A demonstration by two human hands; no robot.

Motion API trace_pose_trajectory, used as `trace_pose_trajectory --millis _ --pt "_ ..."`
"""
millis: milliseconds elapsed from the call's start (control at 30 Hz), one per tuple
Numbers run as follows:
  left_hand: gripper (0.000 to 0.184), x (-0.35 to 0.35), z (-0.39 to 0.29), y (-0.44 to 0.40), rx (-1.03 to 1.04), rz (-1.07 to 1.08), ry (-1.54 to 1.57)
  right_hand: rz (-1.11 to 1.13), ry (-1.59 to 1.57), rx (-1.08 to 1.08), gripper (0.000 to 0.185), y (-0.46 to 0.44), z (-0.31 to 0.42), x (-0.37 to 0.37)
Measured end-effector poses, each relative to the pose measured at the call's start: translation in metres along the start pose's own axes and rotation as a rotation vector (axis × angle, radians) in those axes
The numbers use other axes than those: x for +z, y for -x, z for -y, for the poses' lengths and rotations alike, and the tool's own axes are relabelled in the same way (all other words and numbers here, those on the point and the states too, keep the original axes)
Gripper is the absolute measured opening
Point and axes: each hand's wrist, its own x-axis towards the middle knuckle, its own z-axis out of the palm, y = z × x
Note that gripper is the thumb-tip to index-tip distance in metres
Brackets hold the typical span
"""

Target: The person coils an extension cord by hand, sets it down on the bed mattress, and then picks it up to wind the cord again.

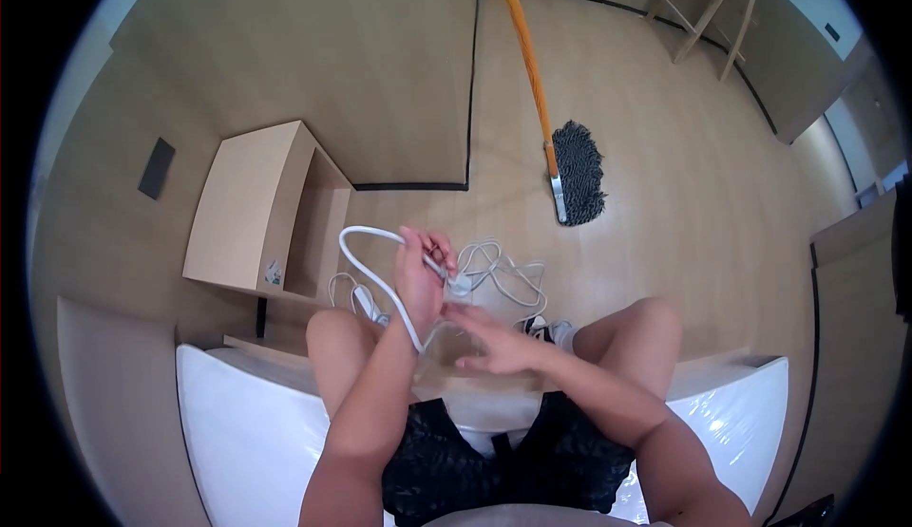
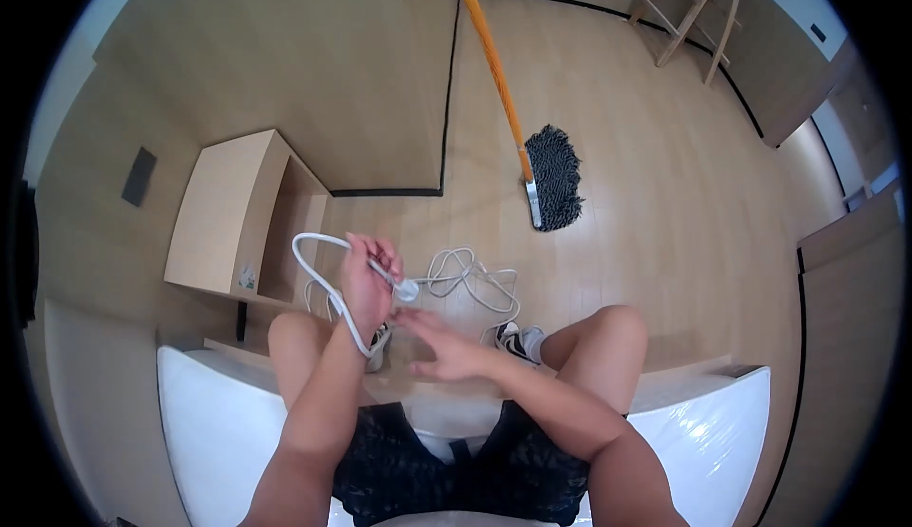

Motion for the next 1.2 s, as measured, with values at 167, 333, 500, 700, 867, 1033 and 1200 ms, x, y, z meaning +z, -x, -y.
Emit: trace_pose_trajectory --millis 167,333,500,700,867,1033,1200 --pt "0.042 -0.016 0.019 -0.011 0.122 0.025 -0.91 0.24 -0.32 0.031 0.06 -0.008 0.001 0.028" --pt "0.036 -0.03 0.029 -0.02 0.208 -0.05 -1.191 0.257 -0.787 0.18 0.026 -0.008 0.004 0.022" --pt "0.036 -0.06 0.006 -0.028 0.016 -0.155 -1.154 -0.718 -0.951 0.579 0.022 0.007 -0.035 -0.061" --pt "0.035 -0.038 0.023 -0.009 -0.341 0.222 -0.559 -0.959 -0.981 0.416 0.034 0.026 -0.025 -0.126" --pt "0.039 -0.009 0.039 0.012 -0.276 0.198 -0.096 -0.591 -0.999 0.473 0.035 0.022 -0.016 -0.09" --pt "0.04 -0.009 0.03 0.013 -0.314 0.402 0.339 -0.509 -0.763 0.496 0.034 0.01 -0.002 -0.067" --pt "0.031 0.001 0.038 0.02 -0.347 0.361 0.244 -0.458 -0.706 0.555 0.035 0.01 -0.025 -0.056"
